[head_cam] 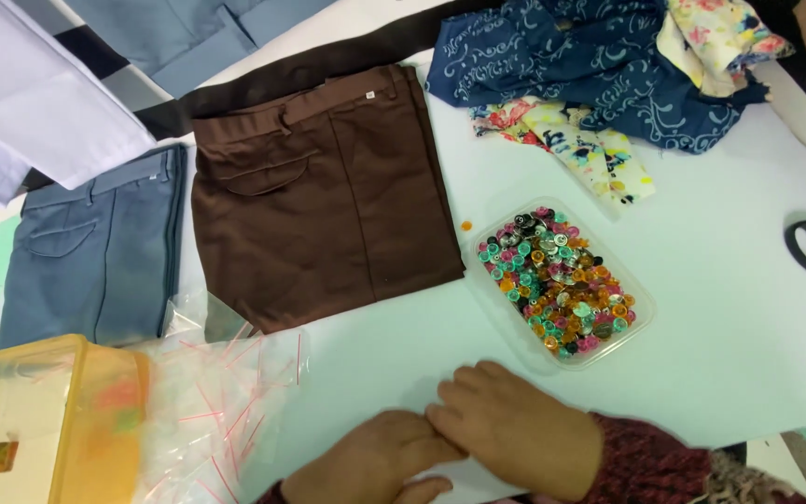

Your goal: Packaging small metal buttons into plastic bags and sorting through a tray of colorful buttons on a factory floor.

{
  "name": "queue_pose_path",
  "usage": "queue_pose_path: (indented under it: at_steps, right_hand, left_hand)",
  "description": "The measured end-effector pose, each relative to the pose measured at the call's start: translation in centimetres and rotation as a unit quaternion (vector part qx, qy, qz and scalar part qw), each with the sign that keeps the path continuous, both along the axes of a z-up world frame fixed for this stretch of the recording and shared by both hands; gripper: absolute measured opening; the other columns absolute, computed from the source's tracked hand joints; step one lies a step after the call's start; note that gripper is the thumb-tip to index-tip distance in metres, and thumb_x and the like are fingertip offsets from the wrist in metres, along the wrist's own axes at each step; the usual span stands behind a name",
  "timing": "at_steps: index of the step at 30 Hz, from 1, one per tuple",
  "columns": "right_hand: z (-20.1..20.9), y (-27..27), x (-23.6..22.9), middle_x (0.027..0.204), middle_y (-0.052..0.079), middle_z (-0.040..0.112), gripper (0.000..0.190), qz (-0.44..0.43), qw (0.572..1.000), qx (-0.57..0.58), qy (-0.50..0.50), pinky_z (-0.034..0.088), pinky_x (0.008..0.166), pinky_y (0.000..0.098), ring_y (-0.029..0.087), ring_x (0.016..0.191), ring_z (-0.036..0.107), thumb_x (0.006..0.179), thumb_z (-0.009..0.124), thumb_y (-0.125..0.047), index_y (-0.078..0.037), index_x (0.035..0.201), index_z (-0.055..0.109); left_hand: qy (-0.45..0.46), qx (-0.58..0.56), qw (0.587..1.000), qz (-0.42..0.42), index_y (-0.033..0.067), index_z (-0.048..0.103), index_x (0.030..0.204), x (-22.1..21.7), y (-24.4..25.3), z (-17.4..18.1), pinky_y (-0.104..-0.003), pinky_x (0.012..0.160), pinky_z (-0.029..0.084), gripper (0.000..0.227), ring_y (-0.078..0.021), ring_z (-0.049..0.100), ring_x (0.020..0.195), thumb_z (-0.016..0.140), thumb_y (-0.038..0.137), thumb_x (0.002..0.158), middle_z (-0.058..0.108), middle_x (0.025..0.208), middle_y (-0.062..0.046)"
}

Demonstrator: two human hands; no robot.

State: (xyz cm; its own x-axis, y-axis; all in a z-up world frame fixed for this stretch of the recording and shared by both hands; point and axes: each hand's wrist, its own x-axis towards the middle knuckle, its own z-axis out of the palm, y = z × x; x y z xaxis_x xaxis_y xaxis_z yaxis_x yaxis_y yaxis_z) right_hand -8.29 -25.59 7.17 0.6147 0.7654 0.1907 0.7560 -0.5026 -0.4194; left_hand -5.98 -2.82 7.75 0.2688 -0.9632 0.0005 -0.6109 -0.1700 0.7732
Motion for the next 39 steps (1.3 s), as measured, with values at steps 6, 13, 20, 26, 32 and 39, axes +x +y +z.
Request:
queue_pose_path:
  at_steps: [6,13,20,26,32,39]
  right_hand:
    - [5.8,-8.0,7.1,0.116,0.009,0.070,0.026,-0.151,0.971,0.159,-0.100,0.048,0.096,0.0440,0.030,0.106,0.064,0.103,0.048,-0.012,-0.009,0.117,0.069]
    - [0.8,-14.3,10.5,0.111,0.012,0.071,0.023,-0.367,0.917,0.052,-0.150,0.052,0.091,0.0447,0.032,0.100,0.064,0.097,0.060,0.000,-0.004,0.116,0.071]
    - [-2.2,-15.3,11.1,0.131,0.009,0.068,0.036,-0.459,0.885,-0.029,0.075,0.052,0.093,0.0460,0.028,0.114,0.067,0.096,0.058,-0.020,-0.012,0.131,0.064]
    - [-2.6,-16.1,12.2,0.103,0.007,0.073,0.025,-0.501,0.852,-0.008,0.151,0.052,0.085,0.0386,0.024,0.093,0.069,0.094,0.060,-0.014,-0.011,0.117,0.069]
    - [-3.9,-16.6,12.6,0.108,0.007,0.073,0.026,-0.499,0.856,0.051,0.123,0.052,0.085,0.0375,0.023,0.094,0.069,0.092,0.060,-0.010,-0.010,0.117,0.070]
    - [-3.1,-15.3,12.3,0.109,0.012,0.066,0.026,-0.449,0.892,0.037,-0.038,0.051,0.085,0.0437,0.030,0.104,0.064,0.094,0.060,-0.003,-0.006,0.117,0.070]
  left_hand:
    - [-0.187,-0.129,0.972,0.054,0.0016,0.067,0.118,7.7,-7.1,7.5,-0.047,0.090,0.051,0.026,-0.0356,0.067,0.101,0.056,0.020,0.104,0.070,0.107,-0.016]
    - [-0.228,-0.158,0.933,0.228,0.0090,0.066,0.126,12.5,-12.5,-3.3,-0.057,0.111,0.042,0.032,-0.0384,0.054,0.128,0.066,0.025,0.099,0.062,0.127,-0.012]
    - [-0.189,-0.071,0.956,0.212,0.0159,0.050,0.146,11.1,-13.1,-5.2,-0.069,0.122,0.013,0.057,-0.0458,0.029,0.151,0.059,0.046,0.097,0.045,0.154,-0.017]
    - [-0.217,-0.070,0.948,0.221,0.0098,0.042,0.153,11.6,-13.4,-6.7,-0.062,0.126,0.017,0.059,-0.0430,0.030,0.154,0.057,0.035,0.102,0.040,0.160,-0.020]
    - [-0.255,-0.053,0.934,0.245,0.0077,0.048,0.149,14.0,-13.7,-7.4,-0.059,0.126,0.017,0.052,-0.0394,0.032,0.153,0.054,0.025,0.101,0.043,0.159,-0.019]
    - [-0.271,-0.054,0.929,0.245,0.0091,0.050,0.148,14.8,-13.4,-7.2,-0.061,0.125,0.016,0.048,-0.0393,0.032,0.153,0.052,0.025,0.103,0.045,0.158,-0.017]
